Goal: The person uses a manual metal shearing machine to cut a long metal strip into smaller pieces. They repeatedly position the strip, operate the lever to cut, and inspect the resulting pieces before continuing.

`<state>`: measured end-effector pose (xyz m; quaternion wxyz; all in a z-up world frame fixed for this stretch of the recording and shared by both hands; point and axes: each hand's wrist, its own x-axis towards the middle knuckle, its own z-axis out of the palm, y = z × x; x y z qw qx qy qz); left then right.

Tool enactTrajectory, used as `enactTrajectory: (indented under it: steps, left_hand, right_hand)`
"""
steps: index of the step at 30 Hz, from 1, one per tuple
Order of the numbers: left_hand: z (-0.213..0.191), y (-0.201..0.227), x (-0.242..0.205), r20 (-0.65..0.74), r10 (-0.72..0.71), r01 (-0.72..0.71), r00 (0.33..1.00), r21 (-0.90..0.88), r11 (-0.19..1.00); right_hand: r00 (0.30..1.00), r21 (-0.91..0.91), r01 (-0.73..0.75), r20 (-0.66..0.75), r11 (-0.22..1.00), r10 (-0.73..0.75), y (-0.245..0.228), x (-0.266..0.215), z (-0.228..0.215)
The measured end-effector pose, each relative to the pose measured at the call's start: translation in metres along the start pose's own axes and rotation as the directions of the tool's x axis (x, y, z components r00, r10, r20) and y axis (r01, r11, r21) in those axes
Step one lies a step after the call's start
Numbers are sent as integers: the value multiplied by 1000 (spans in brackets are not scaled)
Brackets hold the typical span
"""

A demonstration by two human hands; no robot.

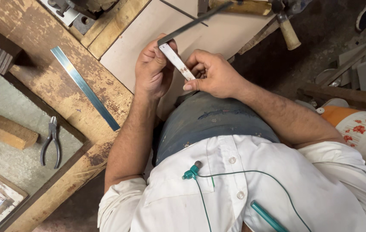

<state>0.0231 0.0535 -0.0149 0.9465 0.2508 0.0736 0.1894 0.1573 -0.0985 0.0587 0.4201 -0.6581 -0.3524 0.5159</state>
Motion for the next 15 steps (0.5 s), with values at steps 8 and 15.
enactTrajectory:
  steps: [8,15]
  left_hand:
    - [9,3,0,35,43,-48,998,133,990]
    - [11,4,-1,40,66,-73,997,206,976]
  right_hand:
    - [968,-356,215,-48,909,-248,-18,-11,1]
    - [946,-510,230,-81,829,-312,-23,-15,1]
